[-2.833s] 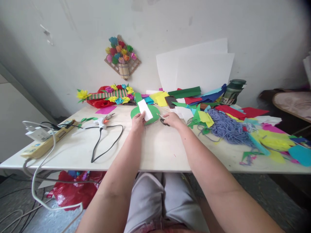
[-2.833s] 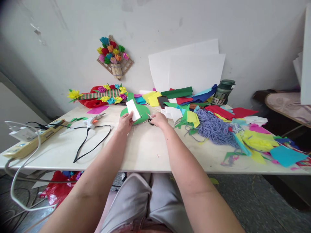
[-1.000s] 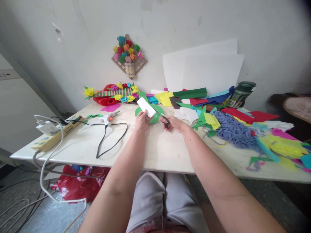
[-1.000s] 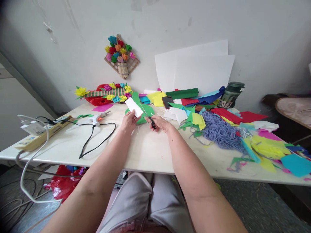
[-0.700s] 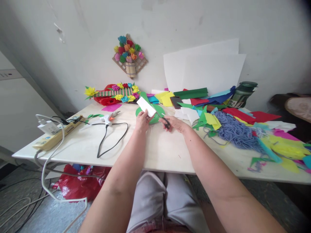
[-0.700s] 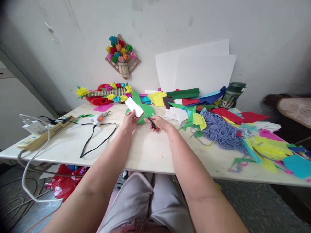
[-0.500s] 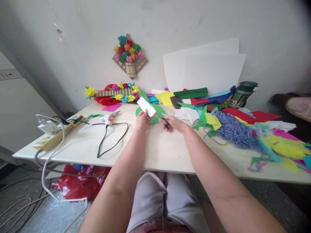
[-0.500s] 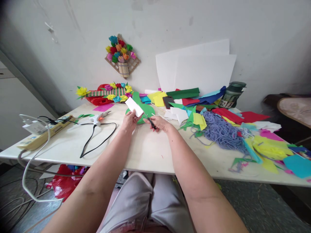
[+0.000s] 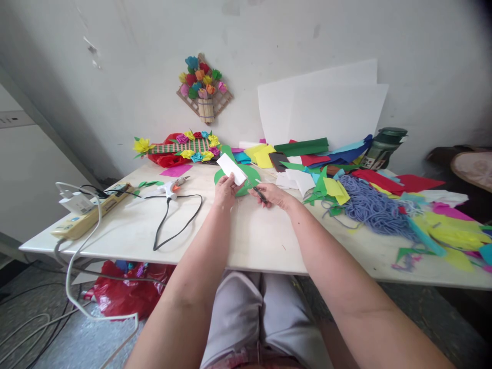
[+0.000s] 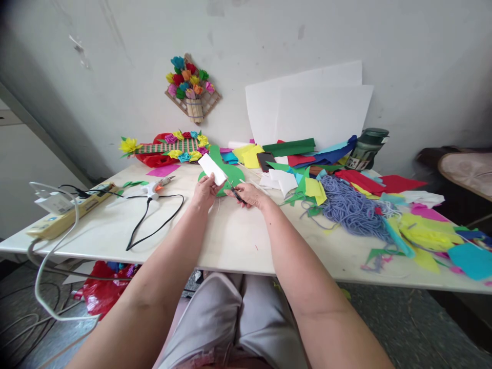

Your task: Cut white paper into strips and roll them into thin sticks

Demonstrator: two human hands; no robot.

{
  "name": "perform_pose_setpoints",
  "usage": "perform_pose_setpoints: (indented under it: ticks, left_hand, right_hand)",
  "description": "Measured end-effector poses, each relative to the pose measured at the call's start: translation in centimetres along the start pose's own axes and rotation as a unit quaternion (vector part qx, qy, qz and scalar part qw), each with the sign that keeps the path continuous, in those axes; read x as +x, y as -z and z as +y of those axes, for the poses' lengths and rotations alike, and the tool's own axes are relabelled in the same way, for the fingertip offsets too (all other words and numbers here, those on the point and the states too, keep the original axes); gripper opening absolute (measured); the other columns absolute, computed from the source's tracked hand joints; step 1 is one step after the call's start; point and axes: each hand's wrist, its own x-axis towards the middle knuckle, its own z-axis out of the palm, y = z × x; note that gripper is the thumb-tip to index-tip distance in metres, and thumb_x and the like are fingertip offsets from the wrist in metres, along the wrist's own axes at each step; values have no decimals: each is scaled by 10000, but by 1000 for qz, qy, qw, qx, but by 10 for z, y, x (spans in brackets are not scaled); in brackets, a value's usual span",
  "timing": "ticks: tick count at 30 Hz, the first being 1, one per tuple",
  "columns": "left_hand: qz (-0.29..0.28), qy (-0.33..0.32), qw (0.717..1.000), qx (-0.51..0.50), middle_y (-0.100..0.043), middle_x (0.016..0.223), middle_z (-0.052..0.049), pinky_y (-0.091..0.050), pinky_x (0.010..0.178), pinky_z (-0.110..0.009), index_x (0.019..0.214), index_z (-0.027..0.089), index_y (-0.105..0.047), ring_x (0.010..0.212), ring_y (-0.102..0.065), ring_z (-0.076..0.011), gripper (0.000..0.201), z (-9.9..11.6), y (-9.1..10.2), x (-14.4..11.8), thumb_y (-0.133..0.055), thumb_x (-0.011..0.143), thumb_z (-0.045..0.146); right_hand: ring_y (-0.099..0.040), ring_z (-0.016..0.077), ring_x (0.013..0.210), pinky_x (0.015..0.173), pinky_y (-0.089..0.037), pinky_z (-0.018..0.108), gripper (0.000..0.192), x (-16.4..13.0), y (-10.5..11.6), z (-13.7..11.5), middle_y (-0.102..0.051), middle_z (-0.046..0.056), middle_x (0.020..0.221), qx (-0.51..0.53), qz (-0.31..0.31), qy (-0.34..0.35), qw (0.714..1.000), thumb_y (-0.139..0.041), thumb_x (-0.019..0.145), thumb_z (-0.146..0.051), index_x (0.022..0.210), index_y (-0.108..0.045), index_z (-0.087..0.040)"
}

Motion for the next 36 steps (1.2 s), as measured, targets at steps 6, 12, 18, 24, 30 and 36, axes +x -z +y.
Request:
perform_pose_setpoints:
  ticks: [6,12,18,24,30,36]
  left_hand:
    - [0,1,1000,-5,-644,664,-6,-544,815,-349,741,155,-502,795,-677,-172,239,0,0,1,-721,709,246]
    - [-5,-1,1000,-5,-646,654,5,-552,795,-325,738,158,-490,727,-673,-144,231,-1,2,2,-707,722,235]
    - [-11,1,1000,-10,-656,657,7,-556,781,-314,747,156,-490,636,-654,-113,199,-1,2,2,-681,745,208]
    - [-9,0,1000,-13,-645,624,16,-558,780,-313,738,159,-494,605,-643,-105,162,-1,3,3,-650,770,185]
    - [-19,-1,1000,-14,-649,641,14,-553,786,-307,737,156,-493,606,-641,-97,182,0,3,3,-670,756,197]
    - [-32,-7,999,-15,-669,701,-4,-548,804,-306,770,153,-519,718,-671,-128,195,1,3,2,-697,736,227]
  right_hand:
    - [-483,55,389,299,-323,150,418,0,-1,-1,-544,-24,570,-27,10,-4,1000,-662,684,-578,768,-572,-179]
    - [-462,53,380,307,-315,151,382,3,-1,4,-509,-38,531,-49,19,11,999,-648,716,-543,832,-611,-180]
    - [-451,58,374,306,-286,162,405,4,-1,5,-486,-40,524,-62,26,28,997,-641,711,-560,829,-624,-173]
    - [-433,58,378,316,-285,175,432,3,-2,4,-480,-39,519,-71,33,36,996,-644,694,-576,830,-637,-167]
    - [-438,61,423,363,-375,190,420,7,-3,8,-558,-20,595,-85,51,61,993,-649,681,-569,796,-632,-166]
    - [-452,68,436,398,-386,196,417,9,-3,9,-588,-21,604,-127,80,56,987,-644,683,-562,842,-644,-177]
